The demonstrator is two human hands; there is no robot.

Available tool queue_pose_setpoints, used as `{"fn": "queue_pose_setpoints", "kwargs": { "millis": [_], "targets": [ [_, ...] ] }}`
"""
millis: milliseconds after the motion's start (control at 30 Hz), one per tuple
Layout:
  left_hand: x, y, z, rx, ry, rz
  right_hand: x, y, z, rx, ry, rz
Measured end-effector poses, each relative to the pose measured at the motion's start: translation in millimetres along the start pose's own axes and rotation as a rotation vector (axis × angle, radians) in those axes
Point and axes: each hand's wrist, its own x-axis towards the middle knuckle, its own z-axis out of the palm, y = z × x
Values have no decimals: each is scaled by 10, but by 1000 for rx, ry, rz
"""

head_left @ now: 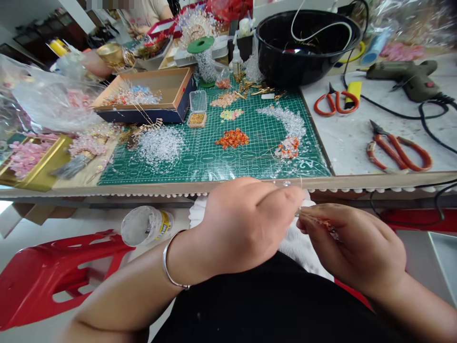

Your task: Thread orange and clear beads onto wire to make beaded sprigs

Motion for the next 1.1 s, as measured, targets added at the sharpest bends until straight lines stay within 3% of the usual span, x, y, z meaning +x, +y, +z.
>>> {"fn": "queue_pose_setpoints", "kwargs": {
  "millis": [167, 433, 533, 633, 767, 867, 1000, 1100],
  "targets": [
    [-28, -50, 30, 15, 7, -32, -32, -22, -43, 103, -37, 99],
    [-23, -66, -5, 25, -130, -82, -131, -38, -51, 297, -118, 270],
    [-5, -70, -25, -22, -229, -131, -143, -35, -72, 352, -127, 286],
    [67, -95, -89, -101, -431, -281, -133, -35, -103, 401, -139, 299],
    [205, -209, -155, -397, -819, -483, -97, -46, -128, 506, -200, 308],
    [241, -332, -86, -743, -1003, -587, -61, -71, -137, 615, -246, 307],
    [154, -410, 121, -1232, -994, -761, -17, -115, -150, 724, -245, 316],
    [47, -375, 251, -1408, -944, -899, -17, -125, -141, 750, -206, 356]
  ]
}}
